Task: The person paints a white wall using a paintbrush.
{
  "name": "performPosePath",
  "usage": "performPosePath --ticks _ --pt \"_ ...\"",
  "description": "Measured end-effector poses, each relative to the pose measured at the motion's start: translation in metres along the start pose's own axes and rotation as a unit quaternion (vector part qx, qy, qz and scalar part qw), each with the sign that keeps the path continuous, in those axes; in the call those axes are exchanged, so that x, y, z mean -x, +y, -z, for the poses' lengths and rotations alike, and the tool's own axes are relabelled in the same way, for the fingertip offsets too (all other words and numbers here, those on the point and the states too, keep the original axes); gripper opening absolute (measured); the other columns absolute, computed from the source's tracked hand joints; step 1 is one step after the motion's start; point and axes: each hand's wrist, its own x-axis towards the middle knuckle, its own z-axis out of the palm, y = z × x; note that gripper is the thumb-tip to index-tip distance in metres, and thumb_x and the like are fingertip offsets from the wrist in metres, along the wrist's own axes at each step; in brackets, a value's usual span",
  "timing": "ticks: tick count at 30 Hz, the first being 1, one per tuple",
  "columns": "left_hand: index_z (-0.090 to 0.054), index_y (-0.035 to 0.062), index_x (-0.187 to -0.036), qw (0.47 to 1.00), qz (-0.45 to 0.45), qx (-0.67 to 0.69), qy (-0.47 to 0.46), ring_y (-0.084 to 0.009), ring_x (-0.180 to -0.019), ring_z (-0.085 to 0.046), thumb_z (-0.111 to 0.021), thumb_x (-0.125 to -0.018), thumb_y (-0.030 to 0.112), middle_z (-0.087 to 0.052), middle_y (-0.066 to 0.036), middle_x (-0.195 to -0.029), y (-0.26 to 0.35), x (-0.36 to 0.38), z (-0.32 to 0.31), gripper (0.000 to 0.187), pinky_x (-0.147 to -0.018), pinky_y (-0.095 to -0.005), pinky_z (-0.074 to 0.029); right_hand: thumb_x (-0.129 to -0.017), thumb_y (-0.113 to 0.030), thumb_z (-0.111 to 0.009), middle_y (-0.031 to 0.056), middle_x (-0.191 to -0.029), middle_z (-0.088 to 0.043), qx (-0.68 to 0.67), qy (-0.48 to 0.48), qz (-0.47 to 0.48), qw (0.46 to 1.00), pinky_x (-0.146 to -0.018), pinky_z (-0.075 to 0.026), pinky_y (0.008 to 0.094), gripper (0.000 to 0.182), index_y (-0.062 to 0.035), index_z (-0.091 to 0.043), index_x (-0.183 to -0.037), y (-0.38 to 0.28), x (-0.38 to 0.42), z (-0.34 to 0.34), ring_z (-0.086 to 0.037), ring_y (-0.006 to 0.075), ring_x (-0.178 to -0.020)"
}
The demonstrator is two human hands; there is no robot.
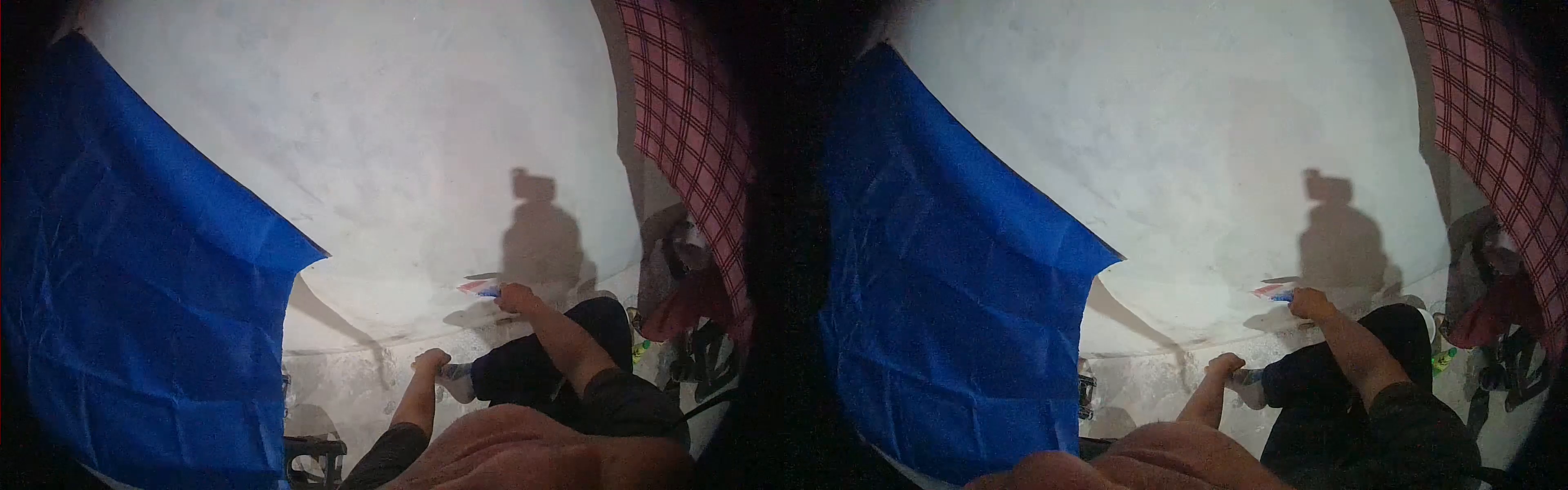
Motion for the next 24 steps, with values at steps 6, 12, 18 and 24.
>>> performPosePath --ticks 6,12,18,24 --pt "-0.060 0.0159 -0.128 0.999 -0.034 0.015 0.000 -0.0322 -0.130 -0.046 -0.053 -0.085 0.034 -0.053 -0.008 -0.138 -0.003 -0.004 0.000 0.048 -0.102 -0.0496 -0.037 -0.089 -0.041 -0.058 0.0187 -0.119 -0.062 0.026 -0.007 0.013 1.000 -0.094 -0.046 0.0461 0.049 -0.0045 -0.057 -0.122 0.003 -0.005 -0.002 -0.059 0.0340 -0.111" --pt "-0.062 0.0158 -0.126 0.998 -0.048 0.026 0.012 -0.0319 -0.130 -0.047 -0.053 -0.083 0.034 -0.055 -0.009 -0.137 -0.001 0.005 -0.004 0.047 -0.101 -0.0502 -0.039 -0.090 -0.044 -0.057 0.0183 -0.117 -0.063 0.037 -0.006 0.017 0.999 -0.094 -0.046 0.0455 0.049 -0.0050 -0.057 -0.120 0.010 -0.003 -0.004 -0.060 0.0337 -0.110" --pt "-0.063 0.0135 -0.123 0.994 -0.110 -0.022 0.001 -0.0319 -0.127 -0.050 -0.053 -0.082 0.033 -0.056 -0.009 -0.135 -0.002 -0.026 -0.018 0.047 -0.098 -0.0523 -0.041 -0.090 -0.043 -0.057 0.0178 -0.118 -0.063 0.042 -0.021 0.016 0.999 -0.093 -0.047 0.0451 0.052 -0.0020 -0.055 -0.124 0.006 0.012 0.011 -0.061 0.0333 -0.110" --pt "-0.063 0.0118 -0.123 0.995 -0.081 0.001 0.052 -0.0354 -0.126 -0.049 -0.053 -0.082 0.033 -0.056 -0.013 -0.133 0.001 -0.013 -0.017 0.048 -0.099 -0.0523 -0.040 -0.090 -0.042 -0.058 0.0184 -0.117 -0.063 0.063 -0.029 0.034 0.997 -0.092 -0.048 0.0448 0.051 -0.0029 -0.056 -0.124 0.008 0.008 0.007 -0.060 0.0332 -0.110"
